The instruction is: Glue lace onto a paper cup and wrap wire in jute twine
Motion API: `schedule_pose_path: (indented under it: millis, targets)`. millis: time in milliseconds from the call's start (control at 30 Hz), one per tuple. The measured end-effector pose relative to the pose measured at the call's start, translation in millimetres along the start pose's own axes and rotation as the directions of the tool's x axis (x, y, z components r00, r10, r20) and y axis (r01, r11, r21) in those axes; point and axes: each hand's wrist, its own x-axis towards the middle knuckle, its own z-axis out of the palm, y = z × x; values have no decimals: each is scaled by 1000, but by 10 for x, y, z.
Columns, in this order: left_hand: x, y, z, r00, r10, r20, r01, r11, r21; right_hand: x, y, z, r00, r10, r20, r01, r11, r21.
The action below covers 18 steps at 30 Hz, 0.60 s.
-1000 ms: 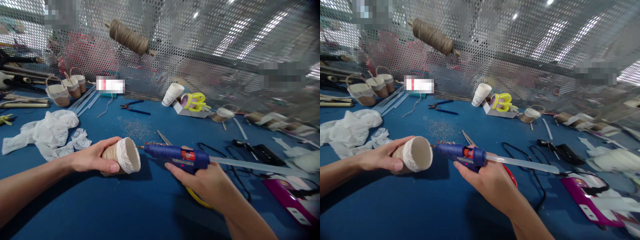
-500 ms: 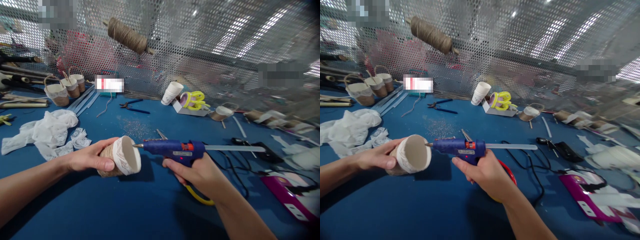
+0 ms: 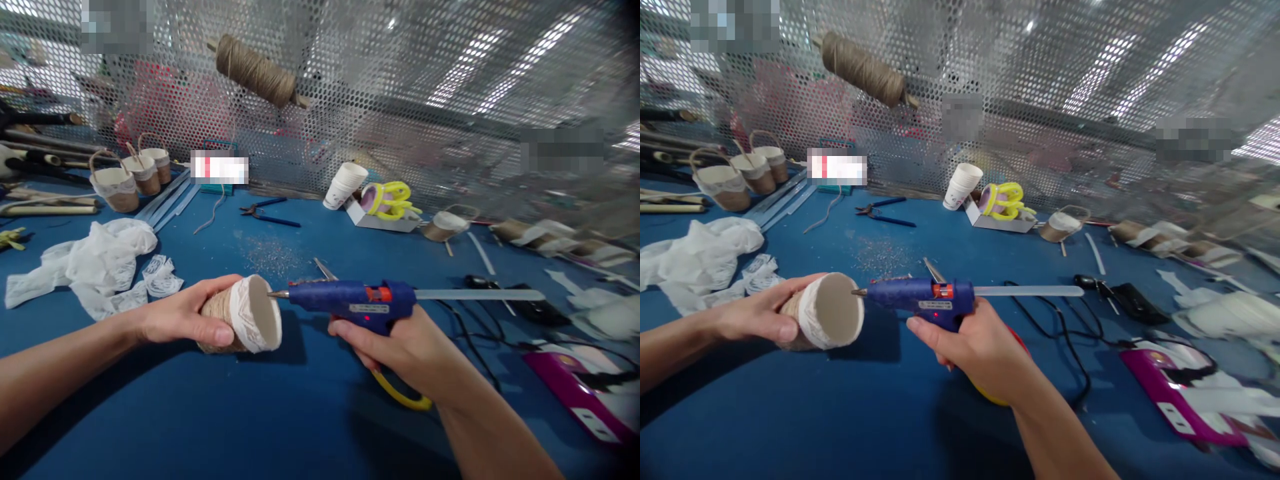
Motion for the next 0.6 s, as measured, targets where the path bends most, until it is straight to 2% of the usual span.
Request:
schedule_pose_path:
  millis: [100, 267, 467, 600]
  targets:
    - [4, -27, -6, 1000, -2, -1, 2, 1000, -4, 7, 17, -13, 1000, 11, 3, -11, 1000, -13]
    - [-2, -49, -30, 997, 61, -40, -58, 996, 75, -27, 27, -62, 996, 74, 54, -67, 991, -119]
    - [2, -23, -27, 995, 79, -54, -70, 985, 158, 2, 6, -44, 1000, -28, -9, 27, 999, -33]
    - [13, -33, -41, 989, 118, -85, -98, 974, 202, -11, -5, -60, 997, 42, 58, -36, 994, -106]
